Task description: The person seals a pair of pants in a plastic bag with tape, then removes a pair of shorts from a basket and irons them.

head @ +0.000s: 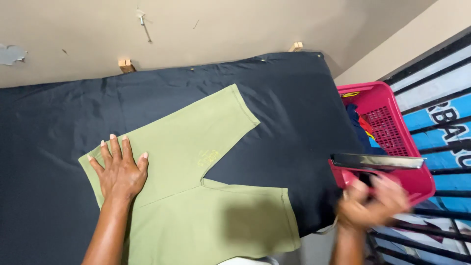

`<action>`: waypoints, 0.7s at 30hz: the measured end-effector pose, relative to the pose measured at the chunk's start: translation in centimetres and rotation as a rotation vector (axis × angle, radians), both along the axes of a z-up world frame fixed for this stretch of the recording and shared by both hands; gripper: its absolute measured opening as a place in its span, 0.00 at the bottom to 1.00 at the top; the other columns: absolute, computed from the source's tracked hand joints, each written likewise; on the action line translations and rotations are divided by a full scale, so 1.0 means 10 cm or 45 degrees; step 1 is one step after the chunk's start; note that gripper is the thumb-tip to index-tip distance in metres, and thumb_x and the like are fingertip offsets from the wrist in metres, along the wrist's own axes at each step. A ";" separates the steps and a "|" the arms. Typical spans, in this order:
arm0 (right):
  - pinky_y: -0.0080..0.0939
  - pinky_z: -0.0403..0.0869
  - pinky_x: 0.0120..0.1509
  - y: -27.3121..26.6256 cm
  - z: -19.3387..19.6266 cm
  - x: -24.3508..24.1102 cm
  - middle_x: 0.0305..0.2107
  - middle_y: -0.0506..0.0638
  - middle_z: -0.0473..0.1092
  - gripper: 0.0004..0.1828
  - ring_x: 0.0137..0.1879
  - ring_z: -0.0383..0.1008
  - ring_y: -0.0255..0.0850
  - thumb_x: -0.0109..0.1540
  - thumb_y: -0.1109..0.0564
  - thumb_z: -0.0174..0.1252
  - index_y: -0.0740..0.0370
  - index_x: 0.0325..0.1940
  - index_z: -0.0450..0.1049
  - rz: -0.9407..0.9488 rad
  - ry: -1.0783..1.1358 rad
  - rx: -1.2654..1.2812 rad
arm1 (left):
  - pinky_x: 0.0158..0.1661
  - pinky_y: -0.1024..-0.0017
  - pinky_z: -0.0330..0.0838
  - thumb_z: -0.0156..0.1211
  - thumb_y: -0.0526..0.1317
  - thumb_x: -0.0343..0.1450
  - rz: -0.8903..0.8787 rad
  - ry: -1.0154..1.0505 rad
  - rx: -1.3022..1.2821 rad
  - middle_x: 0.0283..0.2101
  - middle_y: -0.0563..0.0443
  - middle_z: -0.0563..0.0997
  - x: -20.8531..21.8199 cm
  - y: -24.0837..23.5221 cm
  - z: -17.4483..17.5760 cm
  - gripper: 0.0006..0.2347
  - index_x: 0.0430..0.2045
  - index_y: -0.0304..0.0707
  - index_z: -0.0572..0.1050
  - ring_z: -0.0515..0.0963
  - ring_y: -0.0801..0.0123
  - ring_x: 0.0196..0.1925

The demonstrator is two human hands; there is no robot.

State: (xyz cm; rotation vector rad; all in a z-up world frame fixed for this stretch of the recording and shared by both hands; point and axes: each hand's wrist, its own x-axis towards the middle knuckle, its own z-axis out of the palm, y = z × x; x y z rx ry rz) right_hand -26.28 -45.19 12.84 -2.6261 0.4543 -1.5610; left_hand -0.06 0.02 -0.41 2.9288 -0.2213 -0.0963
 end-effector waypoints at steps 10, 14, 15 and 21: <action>0.46 0.68 0.74 -0.94 -1.06 -0.98 0.58 0.56 0.64 0.44 0.63 0.67 0.47 0.68 0.51 0.73 0.68 0.76 0.52 -0.074 -0.345 0.584 | 0.69 0.40 0.28 0.36 0.62 0.73 0.017 0.023 0.074 0.77 0.44 0.45 0.01 0.00 -0.02 0.34 0.72 0.42 0.52 0.39 0.49 0.78; 0.44 0.71 0.72 -1.06 -1.32 -0.85 0.58 0.53 0.66 0.35 0.65 0.70 0.44 0.67 0.60 0.69 0.68 0.72 0.57 0.168 -0.502 1.025 | 0.69 0.40 0.27 0.36 0.61 0.73 0.029 0.027 0.073 0.77 0.44 0.44 0.00 -0.02 0.04 0.33 0.72 0.42 0.52 0.38 0.49 0.78; 0.43 0.71 0.71 -1.12 -1.39 -0.85 0.57 0.53 0.66 0.30 0.62 0.70 0.43 0.69 0.62 0.66 0.69 0.70 0.60 0.191 -0.474 1.012 | 0.69 0.40 0.26 0.36 0.61 0.73 0.039 0.060 0.080 0.77 0.45 0.44 -0.01 -0.02 0.05 0.33 0.71 0.42 0.52 0.38 0.50 0.78; 0.41 0.72 0.67 -1.28 -1.12 -0.54 0.56 0.55 0.70 0.25 0.57 0.74 0.41 0.70 0.62 0.60 0.69 0.69 0.62 0.195 -0.297 0.935 | 0.69 0.38 0.24 0.40 0.55 0.75 0.042 0.035 0.096 0.78 0.44 0.45 -0.13 -0.22 0.12 0.29 0.69 0.38 0.56 0.38 0.51 0.79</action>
